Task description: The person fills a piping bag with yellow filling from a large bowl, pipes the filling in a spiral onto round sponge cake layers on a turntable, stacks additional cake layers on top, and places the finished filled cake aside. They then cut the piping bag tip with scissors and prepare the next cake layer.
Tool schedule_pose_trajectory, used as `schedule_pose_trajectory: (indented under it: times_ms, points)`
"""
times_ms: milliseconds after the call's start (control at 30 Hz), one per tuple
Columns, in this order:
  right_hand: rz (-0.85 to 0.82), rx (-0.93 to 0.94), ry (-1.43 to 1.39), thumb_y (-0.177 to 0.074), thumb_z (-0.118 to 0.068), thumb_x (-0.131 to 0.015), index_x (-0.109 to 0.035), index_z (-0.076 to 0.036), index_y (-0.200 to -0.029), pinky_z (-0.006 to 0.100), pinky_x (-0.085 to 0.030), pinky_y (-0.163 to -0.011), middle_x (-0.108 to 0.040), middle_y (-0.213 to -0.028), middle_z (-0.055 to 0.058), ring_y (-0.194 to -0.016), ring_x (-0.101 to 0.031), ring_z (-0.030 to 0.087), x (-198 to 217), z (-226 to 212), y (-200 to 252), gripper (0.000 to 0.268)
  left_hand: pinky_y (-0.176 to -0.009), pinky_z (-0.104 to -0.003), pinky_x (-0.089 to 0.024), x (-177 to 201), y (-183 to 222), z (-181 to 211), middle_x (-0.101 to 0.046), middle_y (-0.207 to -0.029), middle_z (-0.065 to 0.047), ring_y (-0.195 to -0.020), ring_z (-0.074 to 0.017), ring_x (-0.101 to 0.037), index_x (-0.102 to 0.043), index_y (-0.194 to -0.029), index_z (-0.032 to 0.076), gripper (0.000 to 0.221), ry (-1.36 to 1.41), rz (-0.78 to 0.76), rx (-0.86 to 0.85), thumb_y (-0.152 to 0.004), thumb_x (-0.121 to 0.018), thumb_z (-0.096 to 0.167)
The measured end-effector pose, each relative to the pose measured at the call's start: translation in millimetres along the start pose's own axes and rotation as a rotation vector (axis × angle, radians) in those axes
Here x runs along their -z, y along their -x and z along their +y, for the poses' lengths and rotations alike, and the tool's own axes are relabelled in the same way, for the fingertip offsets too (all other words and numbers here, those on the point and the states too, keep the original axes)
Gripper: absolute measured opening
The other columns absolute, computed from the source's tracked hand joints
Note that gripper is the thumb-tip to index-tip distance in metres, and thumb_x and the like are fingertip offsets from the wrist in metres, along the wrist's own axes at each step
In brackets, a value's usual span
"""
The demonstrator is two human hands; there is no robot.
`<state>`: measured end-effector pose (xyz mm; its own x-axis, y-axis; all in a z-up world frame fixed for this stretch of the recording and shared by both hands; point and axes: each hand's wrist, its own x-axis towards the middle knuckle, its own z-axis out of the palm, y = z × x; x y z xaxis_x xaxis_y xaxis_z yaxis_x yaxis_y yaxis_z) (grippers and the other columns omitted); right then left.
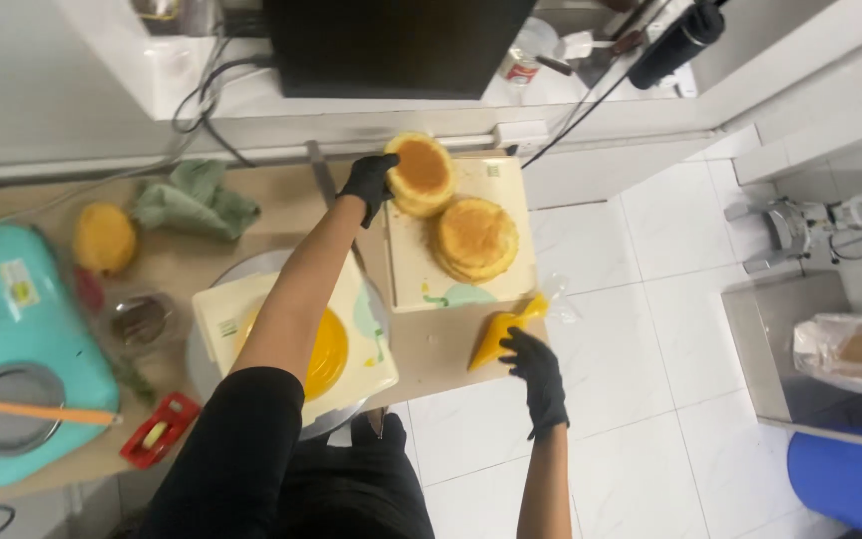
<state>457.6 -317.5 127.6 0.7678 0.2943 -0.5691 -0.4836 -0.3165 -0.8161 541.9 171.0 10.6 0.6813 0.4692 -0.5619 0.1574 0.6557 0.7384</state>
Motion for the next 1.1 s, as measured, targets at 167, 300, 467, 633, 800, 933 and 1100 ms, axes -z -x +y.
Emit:
schedule_pose_trajectory:
  times_ms: [167,300,467,633,800,933,1100]
  points:
    - [0.066,-0.075,-0.045,-0.098,-0.025,-0.057,-0.068,-0.009,-0.133,0.026,-0.05,-0.066,-0.078,-0.112,0.01,-0.082,-0.072,0.017,30,53,27,0.04,-0.063,-0.037,-0.06,3,-49,-45,-0.07,-0.103,-0.008,-0.079,-0.0228,-0.067,-0.069,-0.122,0.018,0.043,-0.113,0.041,-0.001,-0.082,-0.077,0.031]
    - [0.07,-0.186,-0.054,-0.099,-0.026,-0.06,-0.069,-0.007,-0.132,0.027,-0.052,-0.069,-0.077,-0.112,0.012,-0.083,-0.072,0.018,30,61,19,0.039,-0.064,-0.038,-0.064,20,-69,-69,-0.074,-0.108,-0.009,-0.085,-0.0244,-0.073,-0.072,-0.126,0.013,0.045,-0.273,0.027,-0.126,-0.083,-0.071,0.027]
    - [-0.028,-0.118,-0.031,-0.098,-0.028,-0.058,-0.068,-0.008,-0.133,0.027,-0.052,-0.071,-0.078,-0.112,0.009,-0.085,-0.072,0.018,-2,15,-22,0.04,-0.092,-0.045,-0.058,4,-29,-38,-0.069,-0.121,-0.015,-0.11,-0.0321,-0.067,-0.069,-0.13,0.016,0.056,-0.881,0.097,-0.162,-0.082,-0.077,0.044]
    - [-0.082,-0.01,-0.002,-0.099,-0.028,-0.059,-0.065,-0.007,-0.136,0.028,-0.05,-0.072,-0.077,-0.113,0.009,-0.087,-0.072,0.02,-40,-23,-73,0.043,-0.108,-0.051,-0.047,-21,-5,-30,-0.04,-0.152,-0.025,-0.133,-0.0415,-0.048,-0.04,-0.155,0.019,0.107,-0.87,0.321,-0.12,-0.065,-0.084,0.06]
    - [0.103,0.07,-0.126,-0.091,-0.03,-0.072,-0.037,-0.013,-0.154,0.035,-0.053,-0.082,-0.065,-0.125,0.002,-0.108,-0.064,0.017,-57,-26,-148,0.074,-0.113,-0.053,-0.04,-36,-32,-56,-0.03,-0.157,-0.026,-0.141,-0.0448,-0.036,-0.023,-0.161,0.015,0.132,-0.941,0.292,0.039,-0.057,-0.093,0.058]
    - [0.073,-0.038,-0.163,-0.086,-0.029,-0.074,-0.035,-0.013,-0.156,0.04,-0.053,-0.081,-0.066,-0.117,0.003,-0.104,-0.062,0.02,-71,-33,-174,0.081,-0.117,-0.05,-0.038,-50,-25,-49,-0.036,-0.153,-0.028,-0.14,-0.043,-0.041,-0.024,-0.161,0.007,0.133,-1.052,0.328,0.07,-0.06,-0.096,0.055]
    - [0.117,-0.124,-0.247,-0.091,-0.029,-0.078,-0.061,-0.007,-0.126,0.034,-0.049,-0.063,-0.06,-0.098,0.007,-0.083,-0.06,0.02,-79,-39,-190,0.046,-0.106,-0.045,-0.05,-52,4,-21,-0.041,-0.152,-0.023,-0.139,-0.0367,-0.043,-0.045,-0.149,0.009,0.104,-0.722,0.264,0.198,-0.066,-0.092,0.05]
